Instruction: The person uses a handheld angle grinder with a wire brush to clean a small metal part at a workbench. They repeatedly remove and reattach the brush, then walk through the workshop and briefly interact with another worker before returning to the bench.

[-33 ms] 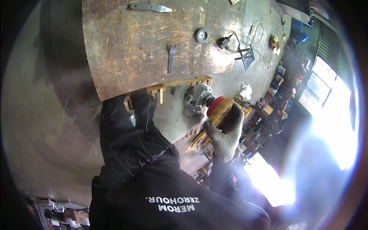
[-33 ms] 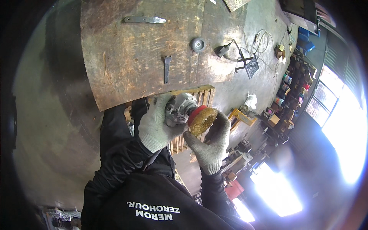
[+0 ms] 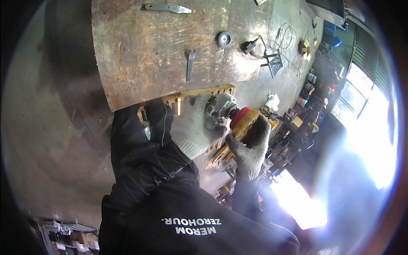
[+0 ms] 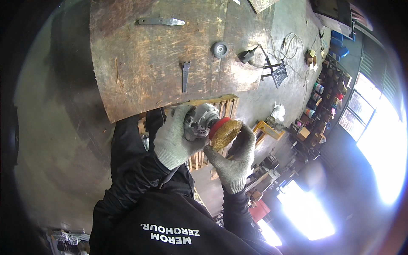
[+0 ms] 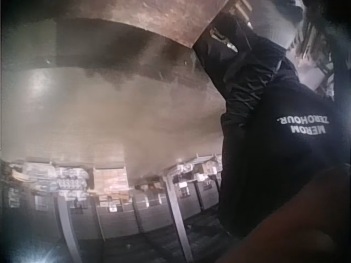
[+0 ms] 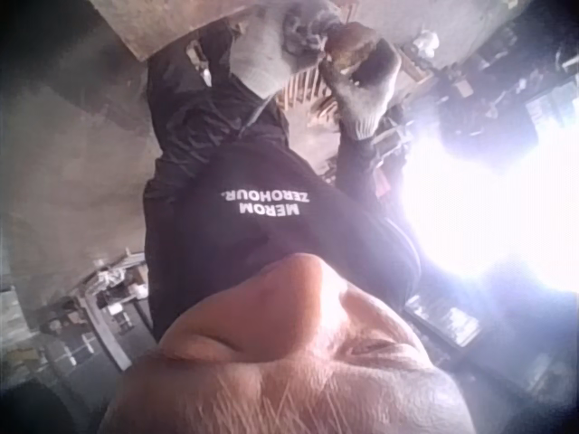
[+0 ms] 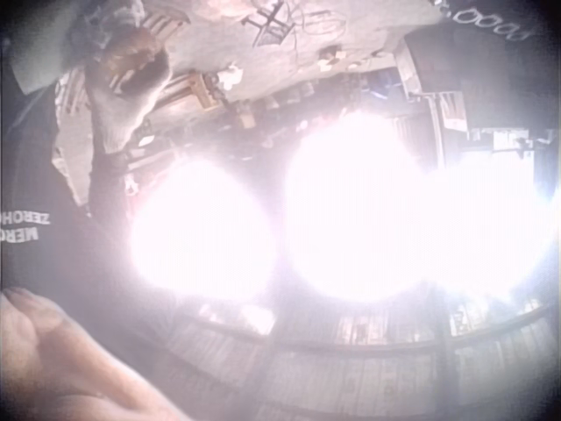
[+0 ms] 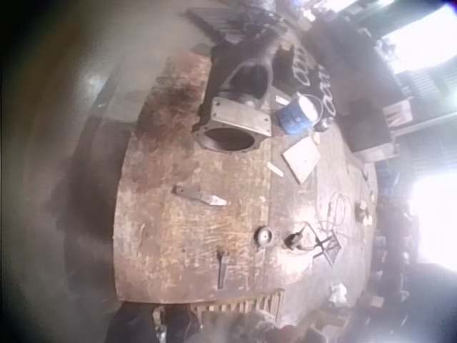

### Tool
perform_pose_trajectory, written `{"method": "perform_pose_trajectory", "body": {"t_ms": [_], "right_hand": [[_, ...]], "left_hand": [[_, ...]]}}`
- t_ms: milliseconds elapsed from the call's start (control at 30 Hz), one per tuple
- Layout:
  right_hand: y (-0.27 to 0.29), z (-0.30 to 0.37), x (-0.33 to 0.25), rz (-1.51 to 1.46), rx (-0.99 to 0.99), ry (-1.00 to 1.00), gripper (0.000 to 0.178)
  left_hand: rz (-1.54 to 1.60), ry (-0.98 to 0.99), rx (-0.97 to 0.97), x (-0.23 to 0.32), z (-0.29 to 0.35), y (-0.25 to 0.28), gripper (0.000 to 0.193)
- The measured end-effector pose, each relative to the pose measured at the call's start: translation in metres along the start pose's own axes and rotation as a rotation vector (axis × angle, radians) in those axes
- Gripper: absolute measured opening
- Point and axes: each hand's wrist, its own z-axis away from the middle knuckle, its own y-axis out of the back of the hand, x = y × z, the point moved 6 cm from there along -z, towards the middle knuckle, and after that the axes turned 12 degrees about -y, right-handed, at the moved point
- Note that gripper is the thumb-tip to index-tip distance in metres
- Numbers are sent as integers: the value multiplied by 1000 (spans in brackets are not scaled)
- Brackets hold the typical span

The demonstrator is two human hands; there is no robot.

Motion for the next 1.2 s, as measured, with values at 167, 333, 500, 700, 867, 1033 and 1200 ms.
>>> {"method": "perform_pose_trajectory", "body": {"t_ms": [167, 333, 500, 700, 867, 1033, 1200], "right_hand": [[2, 0, 6, -5, -5, -11, 87], [6, 2, 14, -55, -38, -52, 106], [5, 6, 17, -79, -40, -77, 119], [4, 9, 12, -122, -89, -51, 116], [6, 5, 11, -239, -42, -41, 123], [7, 3, 10, -243, -59, 6, 133], [10, 2, 2, -172, -120, 147, 133]], "left_hand": [[-1, -38, 6, 5, 2, -1, 79], [65, -4, -16, 6, 2, 0, 77], [67, -1, -23, 9, 1, 2, 74], [107, -10, -19, 6, 4, -2, 74], [96, -9, 10, 4, 7, -4, 74], [64, -81, 66, 9, 7, 1, 72], [46, -106, 26, 11, 4, 6, 72]]}}
